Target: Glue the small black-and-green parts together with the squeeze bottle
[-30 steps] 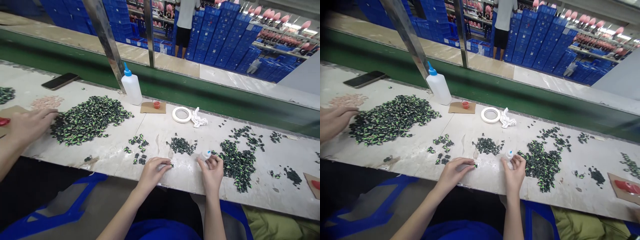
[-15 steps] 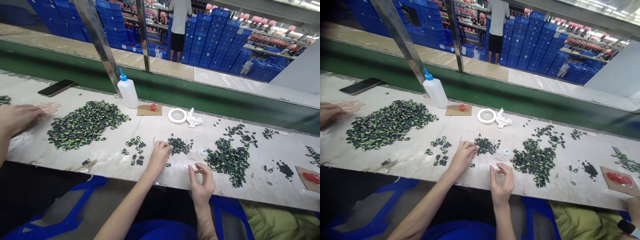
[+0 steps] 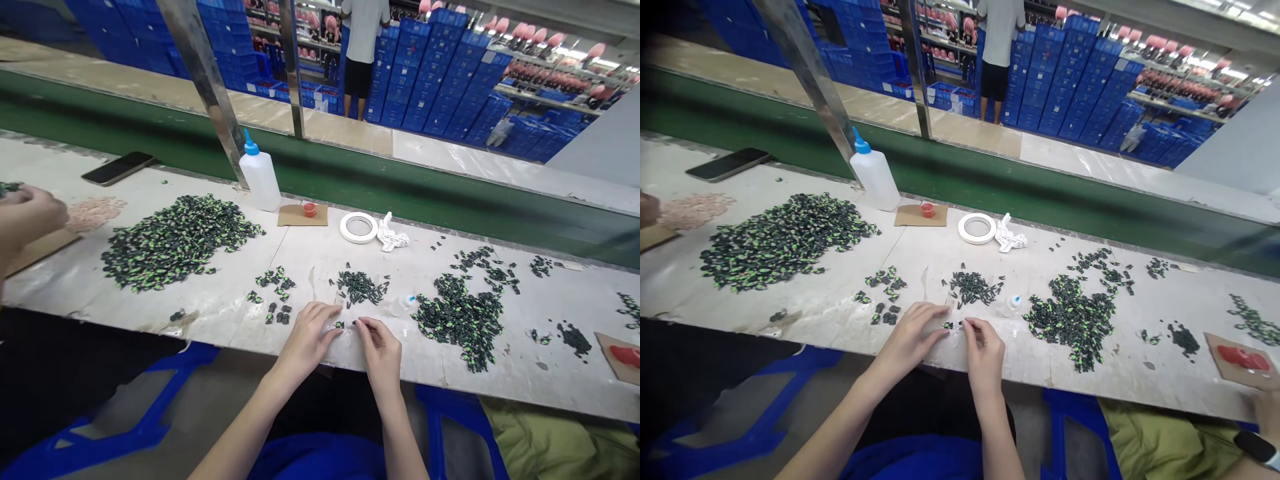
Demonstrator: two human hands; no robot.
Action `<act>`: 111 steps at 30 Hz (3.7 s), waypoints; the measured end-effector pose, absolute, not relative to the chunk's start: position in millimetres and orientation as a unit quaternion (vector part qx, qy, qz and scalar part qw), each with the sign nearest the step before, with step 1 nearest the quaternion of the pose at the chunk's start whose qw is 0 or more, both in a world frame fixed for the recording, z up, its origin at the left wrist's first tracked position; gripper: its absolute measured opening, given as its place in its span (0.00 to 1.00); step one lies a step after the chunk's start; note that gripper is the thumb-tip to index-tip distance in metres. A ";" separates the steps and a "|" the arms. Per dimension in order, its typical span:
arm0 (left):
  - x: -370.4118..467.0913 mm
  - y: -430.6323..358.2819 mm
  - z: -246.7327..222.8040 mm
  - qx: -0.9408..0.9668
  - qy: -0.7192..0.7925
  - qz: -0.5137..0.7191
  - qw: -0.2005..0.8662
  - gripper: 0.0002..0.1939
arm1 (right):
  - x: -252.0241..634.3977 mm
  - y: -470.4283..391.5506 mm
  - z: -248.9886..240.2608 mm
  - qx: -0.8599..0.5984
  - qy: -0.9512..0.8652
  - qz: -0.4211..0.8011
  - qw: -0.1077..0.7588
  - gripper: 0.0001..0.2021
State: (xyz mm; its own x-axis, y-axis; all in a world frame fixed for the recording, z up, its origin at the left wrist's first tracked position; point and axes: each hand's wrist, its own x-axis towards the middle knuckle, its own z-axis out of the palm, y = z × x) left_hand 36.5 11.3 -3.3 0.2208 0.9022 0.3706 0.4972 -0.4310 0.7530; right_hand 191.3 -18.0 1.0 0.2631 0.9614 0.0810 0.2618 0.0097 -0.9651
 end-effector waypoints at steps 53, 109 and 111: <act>52.1 -30.3 67.7 0.664 0.471 0.392 0.428 0.04 | 197.6 -46.0 38.0 -0.482 -0.458 0.465 0.585 0.12; 28.9 -6.8 22.3 0.598 0.608 0.440 0.280 0.13 | 282.3 -31.6 11.2 -0.675 -0.498 -0.072 0.540 0.08; 7.7 -2.0 16.0 0.605 0.650 0.424 0.177 0.10 | 296.9 -26.3 12.9 -0.683 -0.520 -0.128 0.496 0.11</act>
